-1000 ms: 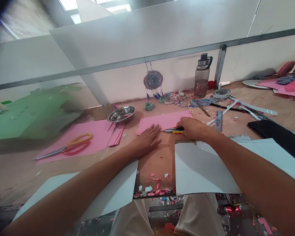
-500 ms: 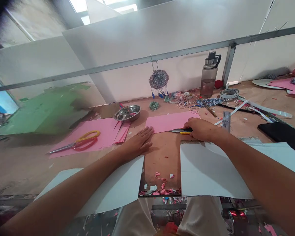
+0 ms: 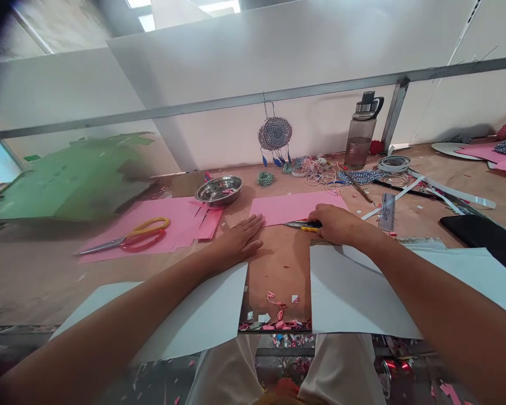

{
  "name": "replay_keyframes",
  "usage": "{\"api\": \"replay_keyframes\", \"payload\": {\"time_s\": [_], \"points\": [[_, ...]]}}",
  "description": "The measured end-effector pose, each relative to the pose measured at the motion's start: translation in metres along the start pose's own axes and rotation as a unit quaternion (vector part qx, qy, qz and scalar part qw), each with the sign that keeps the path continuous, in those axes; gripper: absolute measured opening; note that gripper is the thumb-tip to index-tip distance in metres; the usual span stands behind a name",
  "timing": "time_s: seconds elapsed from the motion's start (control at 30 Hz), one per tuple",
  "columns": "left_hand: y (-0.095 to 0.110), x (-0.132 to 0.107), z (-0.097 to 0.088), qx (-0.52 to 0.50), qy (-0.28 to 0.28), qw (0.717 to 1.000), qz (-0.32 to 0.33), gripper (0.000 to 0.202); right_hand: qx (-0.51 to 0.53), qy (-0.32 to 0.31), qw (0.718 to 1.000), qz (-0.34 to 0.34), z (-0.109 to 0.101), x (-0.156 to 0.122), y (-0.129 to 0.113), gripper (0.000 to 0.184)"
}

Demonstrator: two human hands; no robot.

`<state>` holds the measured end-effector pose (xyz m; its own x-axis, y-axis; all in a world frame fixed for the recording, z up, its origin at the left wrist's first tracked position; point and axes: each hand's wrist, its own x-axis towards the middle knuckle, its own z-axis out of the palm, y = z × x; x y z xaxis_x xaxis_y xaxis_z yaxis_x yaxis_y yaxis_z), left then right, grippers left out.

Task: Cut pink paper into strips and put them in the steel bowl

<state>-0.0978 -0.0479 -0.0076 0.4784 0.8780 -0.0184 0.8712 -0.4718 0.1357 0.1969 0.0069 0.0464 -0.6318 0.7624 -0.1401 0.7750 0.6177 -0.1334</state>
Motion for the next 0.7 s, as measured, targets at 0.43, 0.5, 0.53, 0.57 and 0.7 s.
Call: {"api": "replay_keyframes", "payload": {"time_s": [0.43,0.5,0.53,0.57,0.7], "points": [[0.000,0.000,-0.002,-0.010,0.011,1.000,-0.003,0.076,0.014,0.004,1.000,-0.008,0.001,0.009,-0.035,0.040],[0.001,0.001,-0.003,-0.013,0.012,1.000,-0.011,0.074,0.015,0.007,1.000,-0.015,0.001,0.010,-0.039,0.040],[0.000,0.001,-0.004,-0.014,0.013,1.000,-0.015,0.072,0.015,0.008,1.000,-0.019,0.001,0.010,-0.041,0.039],[0.000,0.002,-0.005,-0.015,0.013,1.000,-0.017,0.071,0.015,0.007,1.000,-0.023,0.001,0.011,-0.044,0.038],[-0.004,0.007,-0.009,-0.014,0.011,1.000,-0.005,0.066,0.005,0.007,1.000,-0.027,0.002,0.016,-0.053,0.036]]}}
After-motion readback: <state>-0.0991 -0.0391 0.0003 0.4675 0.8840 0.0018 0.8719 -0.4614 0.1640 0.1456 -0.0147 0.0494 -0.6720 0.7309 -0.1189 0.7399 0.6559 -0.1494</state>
